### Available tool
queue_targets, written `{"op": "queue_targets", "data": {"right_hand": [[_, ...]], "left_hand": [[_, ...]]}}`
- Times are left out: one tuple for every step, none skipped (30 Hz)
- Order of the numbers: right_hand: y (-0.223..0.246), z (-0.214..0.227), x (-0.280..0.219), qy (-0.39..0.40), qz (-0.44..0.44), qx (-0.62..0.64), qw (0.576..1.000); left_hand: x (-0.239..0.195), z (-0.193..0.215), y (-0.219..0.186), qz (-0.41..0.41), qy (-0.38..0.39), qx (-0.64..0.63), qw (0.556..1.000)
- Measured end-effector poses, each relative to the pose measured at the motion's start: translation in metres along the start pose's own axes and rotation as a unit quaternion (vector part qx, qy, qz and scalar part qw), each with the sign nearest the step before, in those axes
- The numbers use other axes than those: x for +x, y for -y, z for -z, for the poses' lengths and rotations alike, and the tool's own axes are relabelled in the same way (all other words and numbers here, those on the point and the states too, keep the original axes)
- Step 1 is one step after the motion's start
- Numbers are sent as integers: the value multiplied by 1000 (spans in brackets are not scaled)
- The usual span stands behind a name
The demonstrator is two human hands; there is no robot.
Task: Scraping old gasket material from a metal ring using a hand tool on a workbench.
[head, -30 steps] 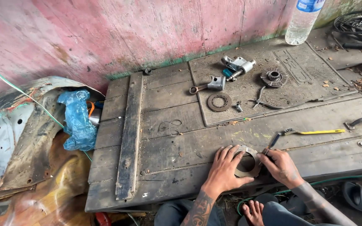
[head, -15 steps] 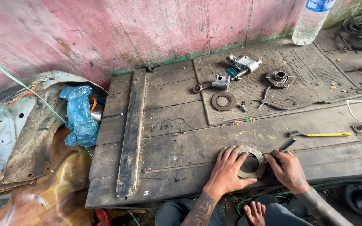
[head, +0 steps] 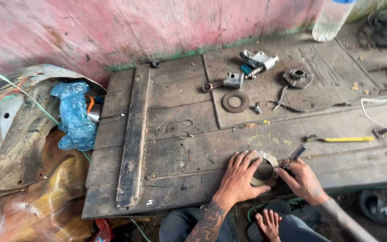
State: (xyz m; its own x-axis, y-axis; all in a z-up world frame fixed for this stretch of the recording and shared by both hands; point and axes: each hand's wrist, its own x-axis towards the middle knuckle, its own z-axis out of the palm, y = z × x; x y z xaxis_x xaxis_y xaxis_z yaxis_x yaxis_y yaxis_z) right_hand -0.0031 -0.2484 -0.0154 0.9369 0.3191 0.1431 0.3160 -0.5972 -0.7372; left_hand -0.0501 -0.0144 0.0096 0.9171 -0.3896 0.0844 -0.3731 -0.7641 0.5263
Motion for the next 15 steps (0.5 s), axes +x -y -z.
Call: {"op": "queue_targets", "data": {"right_hand": [[5,2,-8,-15,19,-3,1000],[5,2,-14,-29,37,-5,999],[6,2,-18,-14,-6,-1,1000],[2,0,-19,-31,27,-15,999],[-7,0,-21,-47,60,-32,997],[0,1,-32,-31,18,-31,999],[2,0,-26,-39,47,-1,998],[4,0,-17,-50,76,28,995],[-1,4,-19,-47,60,28,997],[-4,7,-21,-39,84,-5,996],[-7,10,-16,-30,116,-36,992],[-7,10,-20,-26,108,-34,993],[-8,10,-20,4,115,-27,993],[-7,11,-20,34,122,-19,992],[-8,10,-22,35,119,-15,992]], "left_hand": [[-4,2,-6,5,5,12,1000],[-5,1,-10,9,11,25,1000],[-8,-1,-9,15,50,2,999],[-8,-5,-6,2,11,27,1000],[-4,-14,-3,-12,-31,50,998],[-14,-16,-8,-8,6,24,1000],[-10,-14,-5,-22,-27,46,998],[-5,-10,-1,-37,-60,67,995],[-4,-11,-2,-37,-46,58,997],[-4,-10,-2,-28,-16,73,997],[-3,-7,0,-17,9,93,995],[-5,-8,-2,-15,17,88,996],[-5,-7,-2,-13,15,87,996],[-4,-5,-2,-11,14,87,996],[-5,-5,-3,-10,19,86,996]]}}
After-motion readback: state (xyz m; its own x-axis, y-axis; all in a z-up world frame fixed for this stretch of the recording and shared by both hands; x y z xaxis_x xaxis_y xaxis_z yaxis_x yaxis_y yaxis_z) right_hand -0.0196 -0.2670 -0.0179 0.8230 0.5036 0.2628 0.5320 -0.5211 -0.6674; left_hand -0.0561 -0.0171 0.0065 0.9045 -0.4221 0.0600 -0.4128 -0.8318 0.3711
